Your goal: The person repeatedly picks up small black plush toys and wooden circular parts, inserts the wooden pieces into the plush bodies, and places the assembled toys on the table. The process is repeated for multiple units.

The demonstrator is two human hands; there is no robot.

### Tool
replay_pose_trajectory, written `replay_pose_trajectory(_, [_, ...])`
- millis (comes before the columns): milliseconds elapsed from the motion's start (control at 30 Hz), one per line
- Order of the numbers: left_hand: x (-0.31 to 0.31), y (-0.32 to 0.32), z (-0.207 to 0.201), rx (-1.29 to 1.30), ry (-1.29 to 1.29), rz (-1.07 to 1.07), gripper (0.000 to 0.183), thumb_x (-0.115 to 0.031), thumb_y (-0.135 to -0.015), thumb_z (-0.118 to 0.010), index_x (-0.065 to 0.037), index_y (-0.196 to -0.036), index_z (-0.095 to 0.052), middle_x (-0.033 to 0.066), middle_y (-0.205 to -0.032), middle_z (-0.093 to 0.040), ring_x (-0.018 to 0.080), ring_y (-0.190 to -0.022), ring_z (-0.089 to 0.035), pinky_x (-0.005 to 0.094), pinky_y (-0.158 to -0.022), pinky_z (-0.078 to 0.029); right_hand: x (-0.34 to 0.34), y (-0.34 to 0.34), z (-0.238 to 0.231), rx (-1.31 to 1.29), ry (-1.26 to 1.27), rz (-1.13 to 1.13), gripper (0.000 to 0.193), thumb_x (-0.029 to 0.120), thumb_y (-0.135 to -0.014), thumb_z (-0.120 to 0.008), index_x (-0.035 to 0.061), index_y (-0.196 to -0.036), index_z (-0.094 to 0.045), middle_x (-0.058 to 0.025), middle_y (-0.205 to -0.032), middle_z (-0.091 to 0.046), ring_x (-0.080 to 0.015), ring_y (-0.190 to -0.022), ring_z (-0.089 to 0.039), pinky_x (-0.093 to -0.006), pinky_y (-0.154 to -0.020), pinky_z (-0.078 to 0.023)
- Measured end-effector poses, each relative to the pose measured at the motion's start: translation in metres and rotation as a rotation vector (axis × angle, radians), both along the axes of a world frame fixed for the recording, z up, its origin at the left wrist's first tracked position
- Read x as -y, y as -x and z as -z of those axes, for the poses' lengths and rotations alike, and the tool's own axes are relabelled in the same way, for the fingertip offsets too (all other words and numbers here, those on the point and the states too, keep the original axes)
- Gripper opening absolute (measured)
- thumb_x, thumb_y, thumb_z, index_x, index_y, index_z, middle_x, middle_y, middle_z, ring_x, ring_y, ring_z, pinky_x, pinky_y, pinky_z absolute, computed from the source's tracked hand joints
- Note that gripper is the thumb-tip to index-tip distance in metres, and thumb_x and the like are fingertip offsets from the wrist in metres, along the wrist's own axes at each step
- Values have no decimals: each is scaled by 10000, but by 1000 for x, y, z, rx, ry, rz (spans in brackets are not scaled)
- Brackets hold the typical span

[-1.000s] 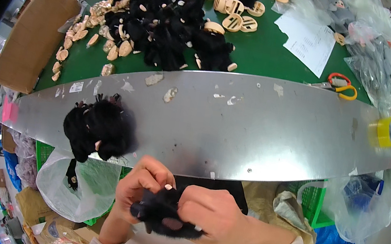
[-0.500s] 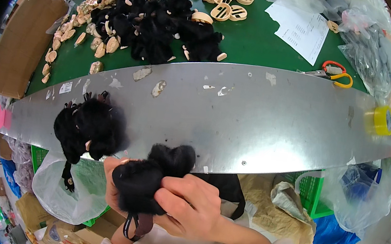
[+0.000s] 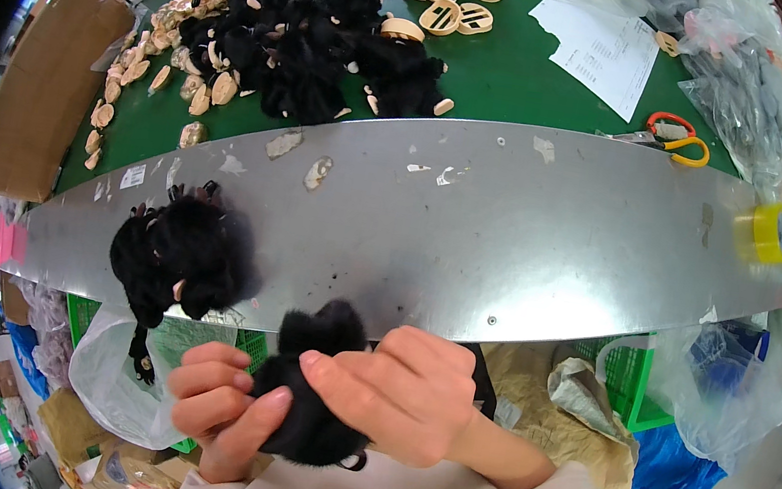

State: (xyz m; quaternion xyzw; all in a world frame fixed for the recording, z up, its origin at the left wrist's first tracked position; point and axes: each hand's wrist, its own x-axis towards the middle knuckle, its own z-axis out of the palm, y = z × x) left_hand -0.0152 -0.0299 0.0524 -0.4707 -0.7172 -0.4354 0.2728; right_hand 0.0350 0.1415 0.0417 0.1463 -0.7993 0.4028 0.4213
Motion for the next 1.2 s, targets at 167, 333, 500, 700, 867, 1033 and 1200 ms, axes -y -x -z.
replay_pose_trajectory(167, [6,0,-5,-69,112,-56,306,-38,-743,-736,-224,-980,-683,-41,-912,-383,134,-844,-428,263,-701,-455,6,-2,8,-24,-71,41,375,100,-564,-660,-4,-919,-717,-26,-703,-613,-112,-482,-430,-232,-431,-302])
replay_pose_trajectory(333, [13,1,-8,-67,196,-39,284,-40,-764,-716,-223,-980,-682,-37,-925,-380,136,-851,-431,276,-705,-453,12,-6,13,62,58,-83,362,122,-573,-650,-35,-896,-701,-40,-664,-572,-124,-471,-450,-241,-438,-304])
replay_pose_trajectory(500, [11,9,-10,-14,146,101,322,-16,-709,-717,-125,-1013,-709,5,-934,-399,170,-816,-444,290,-634,-450,14,-10,8,86,50,-48,342,118,-587,-655,-48,-884,-686,-43,-620,-546,-141,-458,-467,-257,-437,-312])
replay_pose_trajectory(700, [16,20,-12,67,183,279,358,25,-621,-752,-41,-970,-712,31,-906,-435,207,-795,-455,312,-596,-443,7,0,7,9,12,10,350,103,-579,-687,-29,-903,-691,-33,-613,-577,-148,-464,-481,-253,-445,-320])
replay_pose_trajectory(867, [14,18,-12,-107,159,162,320,29,-647,-736,-84,-945,-706,8,-885,-403,187,-786,-445,300,-600,-455,12,7,14,83,83,-166,276,87,-680,-693,-81,-899,-698,-65,-639,-572,-159,-443,-468,-273,-418,-358])
replay_pose_trajectory(1033, [9,13,-7,-85,69,32,378,23,-647,-742,-98,-1003,-699,10,-890,-408,196,-793,-447,314,-624,-479,2,5,2,195,75,-273,315,99,-616,-699,-49,-893,-678,-53,-673,-561,-158,-480,-492,-271,-442,-370])
replay_pose_trajectory(1200, [1,31,-5,8,180,68,387,-76,-616,-806,-30,-992,-723,36,-893,-500,222,-753,-514,323,-586,-457,2,7,9,254,84,-112,396,105,-543,-704,-19,-916,-651,-50,-697,-561,-189,-529,-520,-282,-465,-389])
